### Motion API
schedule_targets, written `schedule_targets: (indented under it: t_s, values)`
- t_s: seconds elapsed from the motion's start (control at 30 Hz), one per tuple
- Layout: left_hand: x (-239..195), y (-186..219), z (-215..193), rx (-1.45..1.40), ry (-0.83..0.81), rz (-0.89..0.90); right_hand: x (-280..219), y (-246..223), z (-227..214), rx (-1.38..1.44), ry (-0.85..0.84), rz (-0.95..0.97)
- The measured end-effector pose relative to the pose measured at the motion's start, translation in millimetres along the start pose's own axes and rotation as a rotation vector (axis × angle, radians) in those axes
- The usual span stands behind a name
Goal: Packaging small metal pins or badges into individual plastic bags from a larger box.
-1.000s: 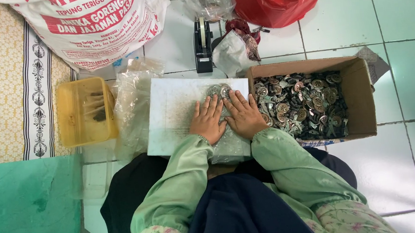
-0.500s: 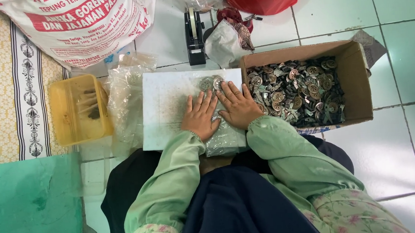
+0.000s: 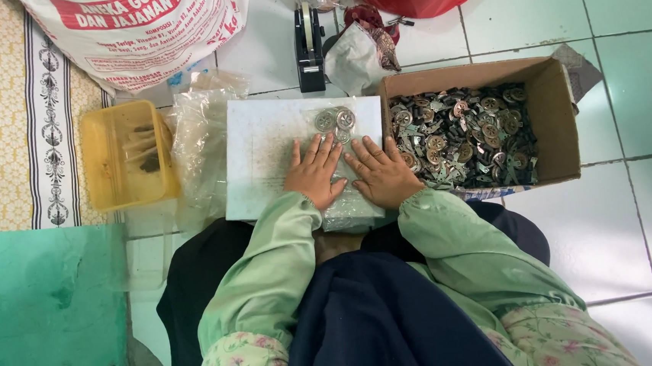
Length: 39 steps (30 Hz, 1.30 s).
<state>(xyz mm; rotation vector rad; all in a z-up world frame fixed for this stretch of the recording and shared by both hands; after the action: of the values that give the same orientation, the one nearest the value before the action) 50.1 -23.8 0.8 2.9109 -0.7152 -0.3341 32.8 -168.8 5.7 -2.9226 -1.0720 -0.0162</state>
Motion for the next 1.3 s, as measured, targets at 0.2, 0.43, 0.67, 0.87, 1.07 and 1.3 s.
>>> schedule_targets:
  t_s: [0.2,0.43,0.67,0.87,1.07,1.3]
  values:
    - [-6,7,-14,0.054,-0.071,-0.015,-41,-16,0,-0.015,0.013,-0.075]
    - [-44,16,9,0.109,0.045,0.097,-52,-17,13,0.008,-0.087,-0.067]
    - [-108,29,-2,0.068,0.035,0.241,-58,-28,-3,-0.045,-0.075,-0.092]
    - [-122,44,-15,0.155,0.266,0.303,-73,-52,-48,-0.021,0.129,-0.205]
    - [-131,57,-33,0.184,0.629,0.368,-83,-60,-44,-0.039,0.168,-0.260]
    - [-128,52,-28,0.064,0.674,0.396,-81,-66,-59,-0.058,0.302,-0.259]
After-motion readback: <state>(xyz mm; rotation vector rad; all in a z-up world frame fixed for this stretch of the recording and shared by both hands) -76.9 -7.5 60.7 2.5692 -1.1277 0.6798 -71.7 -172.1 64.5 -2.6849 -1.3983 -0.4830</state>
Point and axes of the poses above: each hand's wrist, its own x-axis towards the middle knuckle, its own z-axis out of the palm, y = z × x, the point moved 8 cm from there along x, towards the middle knuckle, and after that the axes turned 4 degrees about -z, right-handed, at the moved point
